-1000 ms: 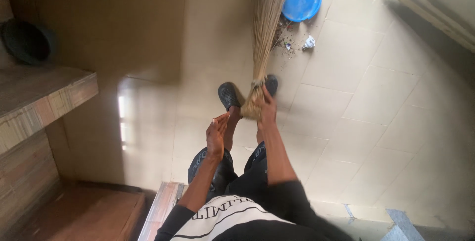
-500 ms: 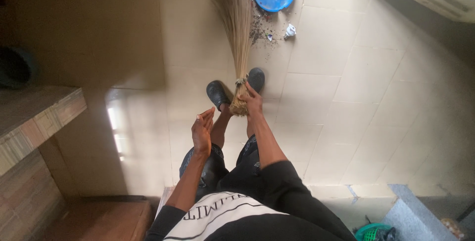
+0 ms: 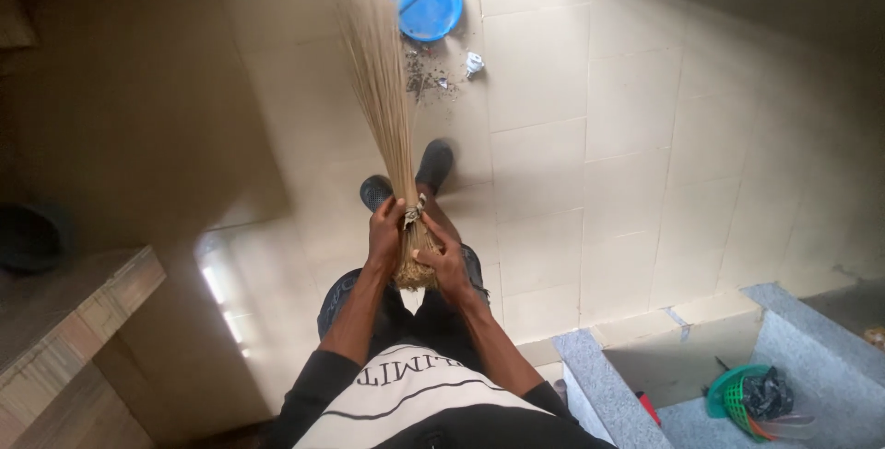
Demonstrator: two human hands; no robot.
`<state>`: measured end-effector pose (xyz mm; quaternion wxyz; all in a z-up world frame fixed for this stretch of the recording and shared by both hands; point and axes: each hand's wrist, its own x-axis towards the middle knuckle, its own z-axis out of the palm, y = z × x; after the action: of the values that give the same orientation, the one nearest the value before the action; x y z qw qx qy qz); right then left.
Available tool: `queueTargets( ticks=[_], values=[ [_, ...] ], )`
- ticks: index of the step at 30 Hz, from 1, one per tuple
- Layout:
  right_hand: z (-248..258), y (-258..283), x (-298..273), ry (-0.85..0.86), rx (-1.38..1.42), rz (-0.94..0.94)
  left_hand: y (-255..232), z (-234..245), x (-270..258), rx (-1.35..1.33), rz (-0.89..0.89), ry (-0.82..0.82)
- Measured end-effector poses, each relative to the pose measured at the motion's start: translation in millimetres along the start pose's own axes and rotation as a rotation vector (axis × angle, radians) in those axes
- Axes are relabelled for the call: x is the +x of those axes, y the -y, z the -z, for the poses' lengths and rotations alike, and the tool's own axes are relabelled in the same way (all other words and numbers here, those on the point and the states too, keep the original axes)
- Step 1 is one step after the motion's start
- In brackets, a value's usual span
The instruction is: The person picks up a light bulb from a dustpan, separates a small component from it, and then sweeps debris into the dustpan using a bundle of straw.
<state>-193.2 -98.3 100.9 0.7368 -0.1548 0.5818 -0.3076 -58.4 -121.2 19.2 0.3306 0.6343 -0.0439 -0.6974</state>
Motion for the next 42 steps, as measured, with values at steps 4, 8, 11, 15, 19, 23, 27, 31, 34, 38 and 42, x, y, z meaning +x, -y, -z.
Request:
queueTargets(
  ticks=[4, 8, 11, 15, 19, 23, 27, 31, 34, 38, 42],
  values=[
    [10.7, 1.0, 0.9, 0.055, -0.06, -0.02, -24.6, -24.4, -0.2, -0.037, 0.028, 0.05],
    [53.7, -11.8, 40.6, -0.004, -0.252, -0.131, -28.5, -37.4, 3.7, 0.002, 0.035, 0.055],
    [83.6, -6.4, 92.3, -0.08, -0.196, -0.161, -20.6, -51.8, 0.0, 0.021, 0.029, 0.03],
    [96.7, 24.1, 169.2, -0.089, -0.114, -0.118, -0.7, -78.4, -18.4, 0.037, 0.007, 0.02],
    [95.6, 54.2, 211.1, -0.023, -0.309, 0.139, 28.3, -109.8, -35.7, 0.006, 0.084, 0.088],
    [101.6, 73.8, 216.5, -0.075, -0.367, 0.051, 49.7, -119.4, -24.2, 0.017, 0.01, 0.185],
    [106.1, 84.0, 208.1, -0.046, -0.334, -0.005, 51.2, -124.3, 10.7, 0.115, -0.063, -0.048],
    [106.8, 89.1, 186.5, -0.01, -0.262, 0.009, 19.3, -127.9, 64.6, -0.039, -0.062, -0.122],
    [110.0, 85.6, 171.5, 0.018, -0.166, -0.047, 8.5, -124.3, 93.4, 0.058, -0.088, -0.129],
    [108.7, 68.4, 151.8, 0.077, -0.21, 0.135, 1.4, -122.5, 108.4, -0.009, -0.147, -0.114],
    [108.2, 81.8, 136.2, 0.044, -0.193, 0.123, -9.8, -126.4, 83.2, 0.016, -0.116, -0.161]
  ],
)
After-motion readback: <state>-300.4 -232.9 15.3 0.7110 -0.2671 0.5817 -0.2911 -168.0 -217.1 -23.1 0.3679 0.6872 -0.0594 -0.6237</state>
